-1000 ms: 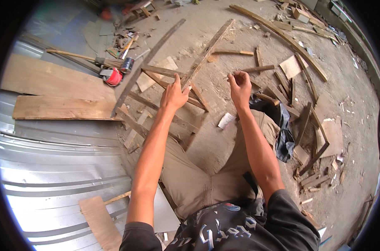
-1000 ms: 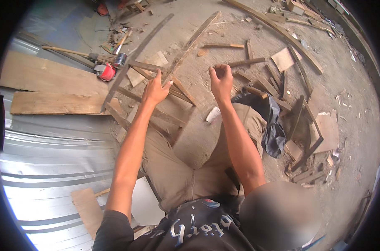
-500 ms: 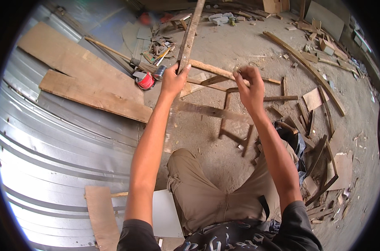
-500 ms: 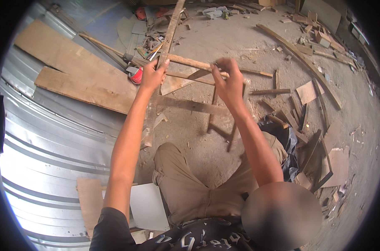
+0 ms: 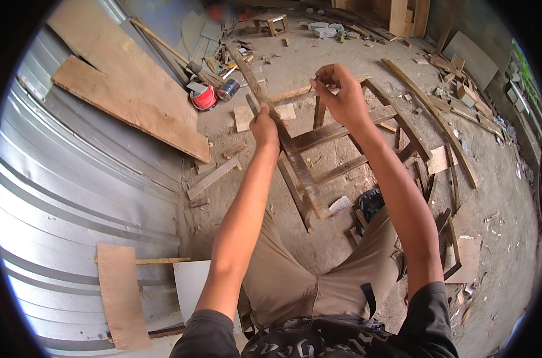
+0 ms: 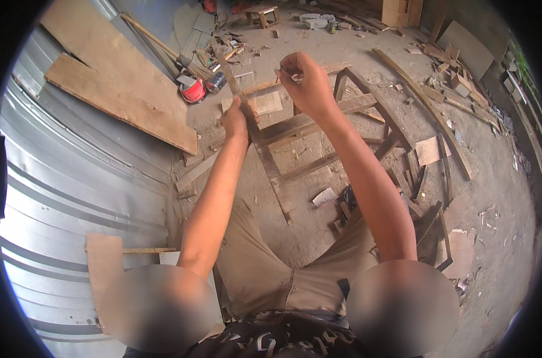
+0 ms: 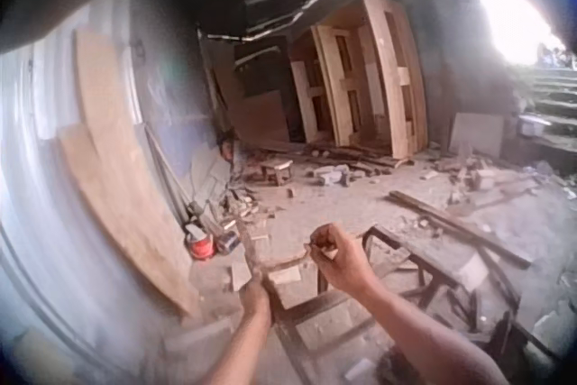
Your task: The person assembles a wooden frame by hand, using a hammer to drive nails into joints. They repeatedly position wooden planks, align them, and hammer nails to secure the structure.
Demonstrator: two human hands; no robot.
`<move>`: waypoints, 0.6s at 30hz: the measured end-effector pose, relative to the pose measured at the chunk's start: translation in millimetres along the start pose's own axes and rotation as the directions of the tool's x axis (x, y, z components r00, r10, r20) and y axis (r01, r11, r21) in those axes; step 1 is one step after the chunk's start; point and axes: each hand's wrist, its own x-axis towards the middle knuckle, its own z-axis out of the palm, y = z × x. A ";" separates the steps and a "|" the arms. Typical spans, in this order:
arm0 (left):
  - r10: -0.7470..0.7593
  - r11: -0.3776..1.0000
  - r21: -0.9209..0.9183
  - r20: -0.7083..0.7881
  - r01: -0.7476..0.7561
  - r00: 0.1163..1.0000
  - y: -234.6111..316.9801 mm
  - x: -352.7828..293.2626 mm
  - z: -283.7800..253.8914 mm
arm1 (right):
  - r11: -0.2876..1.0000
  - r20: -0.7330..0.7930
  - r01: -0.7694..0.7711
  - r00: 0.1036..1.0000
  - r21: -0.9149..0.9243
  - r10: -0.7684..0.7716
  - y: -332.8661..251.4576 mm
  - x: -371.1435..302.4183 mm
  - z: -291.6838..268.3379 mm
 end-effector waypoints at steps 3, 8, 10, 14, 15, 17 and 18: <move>-0.025 0.996 -0.090 -0.115 0.015 0.993 -36.3 5.6 -27.5 | 0.997 0.082 -0.076 0.994 0.031 0.074 5.4 -15.6 20.2; -0.113 0.993 -0.039 -0.228 0.107 0.967 -84.4 -16.5 -76.3 | 0.977 0.243 -0.199 0.954 0.077 0.175 9.5 -39.4 63.1; -0.112 0.992 -0.080 -0.149 0.101 0.982 -95.7 -30.1 -83.2 | 0.960 0.285 -0.264 0.931 0.096 0.228 18.0 -52.2 82.7; -0.114 0.981 -0.162 -0.055 0.104 0.992 -95.7 -50.8 -100.9 | 0.966 0.369 -0.257 0.902 0.037 0.226 24.4 -87.4 118.6; -0.106 0.977 -0.191 -0.030 0.098 0.994 -97.2 -53.1 -105.2 | 0.964 0.362 -0.265 0.901 0.028 0.237 25.5 -96.2 124.9; -0.084 0.981 -0.177 0.000 0.083 0.996 -97.7 -59.3 -109.5 | 0.963 0.350 -0.271 0.902 0.008 0.251 21.1 -111.4 134.5; -0.082 0.984 -0.156 0.006 0.082 0.997 -97.4 -59.5 -110.0 | 0.948 0.353 -0.315 0.893 0.048 0.279 30.0 -116.0 142.0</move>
